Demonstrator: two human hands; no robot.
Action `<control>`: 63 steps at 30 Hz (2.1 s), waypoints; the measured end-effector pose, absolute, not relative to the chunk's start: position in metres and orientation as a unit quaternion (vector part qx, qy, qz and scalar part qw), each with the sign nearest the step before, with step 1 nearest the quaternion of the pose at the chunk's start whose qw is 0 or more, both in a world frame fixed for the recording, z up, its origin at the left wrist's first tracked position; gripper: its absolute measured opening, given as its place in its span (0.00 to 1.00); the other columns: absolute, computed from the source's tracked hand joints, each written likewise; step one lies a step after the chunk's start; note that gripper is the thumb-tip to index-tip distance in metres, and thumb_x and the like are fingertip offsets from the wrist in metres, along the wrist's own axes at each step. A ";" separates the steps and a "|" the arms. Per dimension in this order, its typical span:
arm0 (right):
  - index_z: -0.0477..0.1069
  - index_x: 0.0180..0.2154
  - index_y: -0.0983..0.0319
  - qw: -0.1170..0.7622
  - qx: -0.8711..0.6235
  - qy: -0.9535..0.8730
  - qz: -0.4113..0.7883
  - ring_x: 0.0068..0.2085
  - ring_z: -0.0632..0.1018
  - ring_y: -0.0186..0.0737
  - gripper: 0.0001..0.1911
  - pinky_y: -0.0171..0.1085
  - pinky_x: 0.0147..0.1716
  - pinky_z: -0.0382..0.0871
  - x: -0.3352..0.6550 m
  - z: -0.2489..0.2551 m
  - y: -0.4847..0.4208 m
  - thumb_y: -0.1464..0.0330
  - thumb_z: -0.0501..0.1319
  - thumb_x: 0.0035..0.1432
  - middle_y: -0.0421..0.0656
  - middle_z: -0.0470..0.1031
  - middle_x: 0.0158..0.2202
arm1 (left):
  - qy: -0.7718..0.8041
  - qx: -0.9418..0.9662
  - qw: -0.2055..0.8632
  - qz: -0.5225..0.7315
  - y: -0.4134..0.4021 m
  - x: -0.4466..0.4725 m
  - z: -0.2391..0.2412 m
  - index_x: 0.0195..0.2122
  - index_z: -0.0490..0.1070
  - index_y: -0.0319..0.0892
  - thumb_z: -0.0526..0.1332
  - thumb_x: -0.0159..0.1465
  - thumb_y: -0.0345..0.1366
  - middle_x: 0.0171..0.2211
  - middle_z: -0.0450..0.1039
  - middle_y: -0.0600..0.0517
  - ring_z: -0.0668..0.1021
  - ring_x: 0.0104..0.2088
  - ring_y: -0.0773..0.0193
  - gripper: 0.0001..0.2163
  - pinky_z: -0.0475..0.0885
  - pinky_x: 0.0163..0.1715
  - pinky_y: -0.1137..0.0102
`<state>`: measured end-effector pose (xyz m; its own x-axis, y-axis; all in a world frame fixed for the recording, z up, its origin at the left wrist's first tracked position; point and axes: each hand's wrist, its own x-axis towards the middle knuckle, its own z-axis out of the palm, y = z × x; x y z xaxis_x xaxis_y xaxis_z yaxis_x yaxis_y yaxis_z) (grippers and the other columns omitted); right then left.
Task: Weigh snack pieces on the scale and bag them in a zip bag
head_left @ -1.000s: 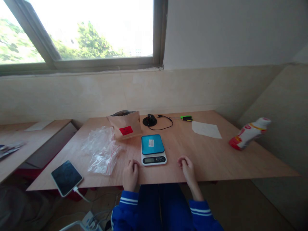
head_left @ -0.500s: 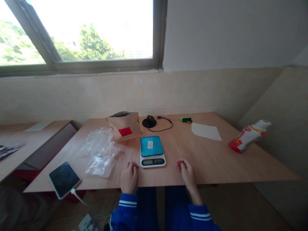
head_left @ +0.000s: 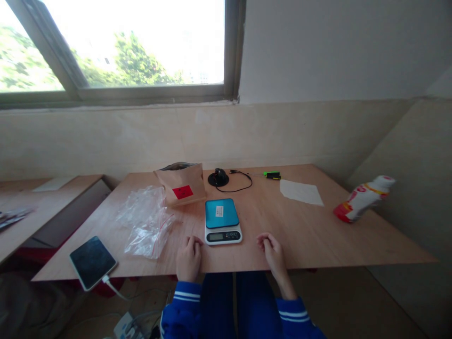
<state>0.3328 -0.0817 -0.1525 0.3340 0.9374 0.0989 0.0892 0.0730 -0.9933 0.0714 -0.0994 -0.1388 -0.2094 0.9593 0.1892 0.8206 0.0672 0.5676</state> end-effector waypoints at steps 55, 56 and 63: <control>0.76 0.41 0.63 0.408 -0.305 -0.857 0.081 0.30 0.73 0.36 0.15 0.34 0.31 0.63 0.234 0.092 0.059 0.60 0.59 0.60 0.43 0.77 0.33 | 0.712 0.644 0.108 0.258 -0.103 0.074 -0.141 0.33 0.67 0.43 0.49 0.65 0.27 0.35 0.71 0.51 0.75 0.36 0.62 0.10 0.64 0.37 0.68; 0.76 0.41 0.63 0.414 -0.318 -0.849 0.077 0.30 0.73 0.37 0.15 0.35 0.31 0.64 0.244 0.072 0.050 0.60 0.58 0.61 0.43 0.76 0.32 | 0.712 0.644 0.109 0.258 -0.103 0.074 -0.141 0.33 0.67 0.44 0.49 0.65 0.28 0.36 0.70 0.51 0.75 0.36 0.62 0.10 0.64 0.37 0.68; 0.76 0.41 0.63 0.275 -0.452 -0.847 -0.044 0.39 0.76 0.48 0.13 0.43 0.40 0.63 0.285 -0.067 0.028 0.65 0.54 0.64 0.50 0.78 0.37 | 0.715 0.641 0.119 0.251 -0.104 0.075 -0.138 0.33 0.68 0.44 0.50 0.65 0.28 0.36 0.71 0.51 0.75 0.35 0.63 0.09 0.64 0.36 0.69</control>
